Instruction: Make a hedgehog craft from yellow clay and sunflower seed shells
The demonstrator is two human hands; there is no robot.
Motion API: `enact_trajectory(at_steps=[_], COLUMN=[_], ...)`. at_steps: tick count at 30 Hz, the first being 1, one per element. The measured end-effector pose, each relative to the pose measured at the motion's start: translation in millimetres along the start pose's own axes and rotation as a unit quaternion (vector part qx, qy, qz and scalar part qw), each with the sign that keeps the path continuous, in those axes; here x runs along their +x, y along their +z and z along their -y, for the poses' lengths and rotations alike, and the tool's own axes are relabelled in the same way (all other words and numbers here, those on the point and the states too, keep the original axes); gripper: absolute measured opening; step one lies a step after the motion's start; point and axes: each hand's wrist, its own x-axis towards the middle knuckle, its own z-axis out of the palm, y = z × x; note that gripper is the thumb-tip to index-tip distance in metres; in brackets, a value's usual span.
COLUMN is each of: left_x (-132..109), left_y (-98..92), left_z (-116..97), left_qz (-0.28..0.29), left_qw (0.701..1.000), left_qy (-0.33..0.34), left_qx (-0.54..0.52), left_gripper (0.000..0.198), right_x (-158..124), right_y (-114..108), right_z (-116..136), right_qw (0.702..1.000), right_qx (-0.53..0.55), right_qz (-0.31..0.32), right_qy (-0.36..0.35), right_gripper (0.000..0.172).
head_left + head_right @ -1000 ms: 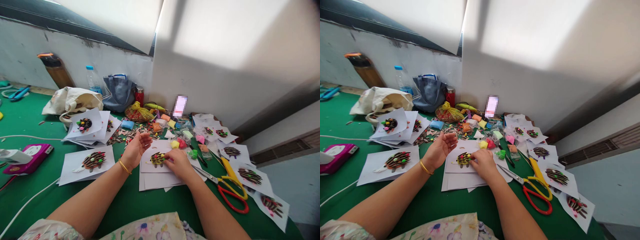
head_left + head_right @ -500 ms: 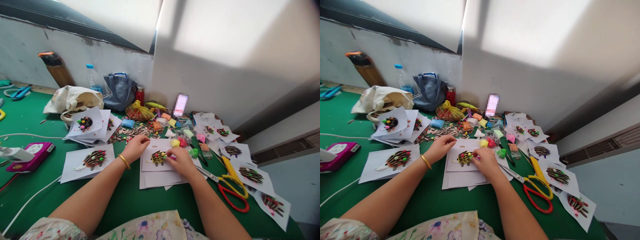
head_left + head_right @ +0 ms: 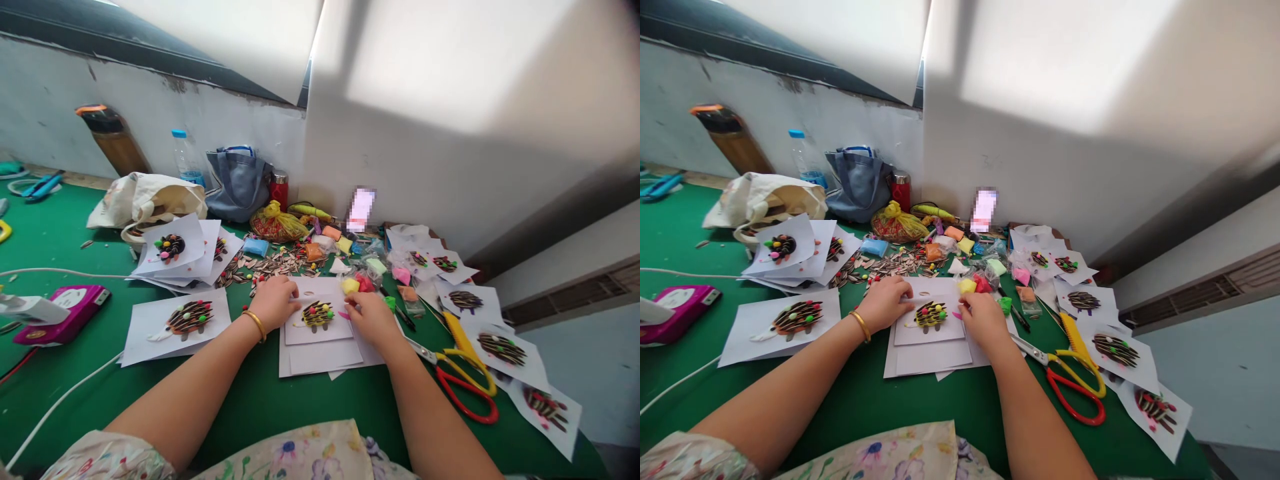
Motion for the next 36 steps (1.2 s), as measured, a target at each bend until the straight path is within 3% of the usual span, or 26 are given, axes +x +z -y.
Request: enact_trajectory(at_steps=[7, 12, 18, 22, 26, 31, 33, 34, 36], left_x=[-1, -1, 2, -2, -15, -33, -38, -41, -47], left_y=[-5.0, -8.1, -16.6, -26.7, -35.4, -37.6, -38.5, -39.7, -43.6], left_z=[-3, 2, 17, 23, 15, 5, 5, 3, -2], left_qz=[0.031, 0.069, 0.061, 0.047, 0.057, 0.08, 0.045, -0.001, -0.156], left_qw=[0.999, 0.988, 0.971, 0.956, 0.938, 0.896, 0.909, 0.924, 0.944], left_qy=[-0.022, -0.045, -0.063, -0.087, -0.092, -0.116, -0.111, -0.106, -0.09], left_qx=[-0.037, -0.128, -0.222, -0.277, -0.328, -0.422, -0.398, -0.368, -0.277], left_gripper=[0.007, 0.018, 0.019, 0.025, 0.029, 0.033, 0.032, 0.032, 0.033], right_x=[4, 6, 8, 6, 1, -5, -5, -5, -2], right_y=[4, 11, 14, 12, 13, 15, 16, 17, 19], right_z=[-4, -5, -6, -6, -1, 7, 9, 9, 13], right_qw=[1.0, 1.0, 0.999, 0.99, 0.948, 0.853, 0.832, 0.827, 0.826], right_qx=[-0.004, 0.015, 0.044, 0.127, 0.318, 0.51, 0.54, 0.548, 0.548], right_qz=[-0.014, -0.017, -0.016, -0.035, -0.03, 0.098, 0.111, 0.108, 0.096], right_qy=[-0.003, -0.011, -0.023, -0.04, -0.007, 0.049, 0.055, 0.062, 0.091], right_gripper=[0.029, 0.033, 0.035, 0.041, 0.05, 0.046, 0.039, 0.038, 0.038])
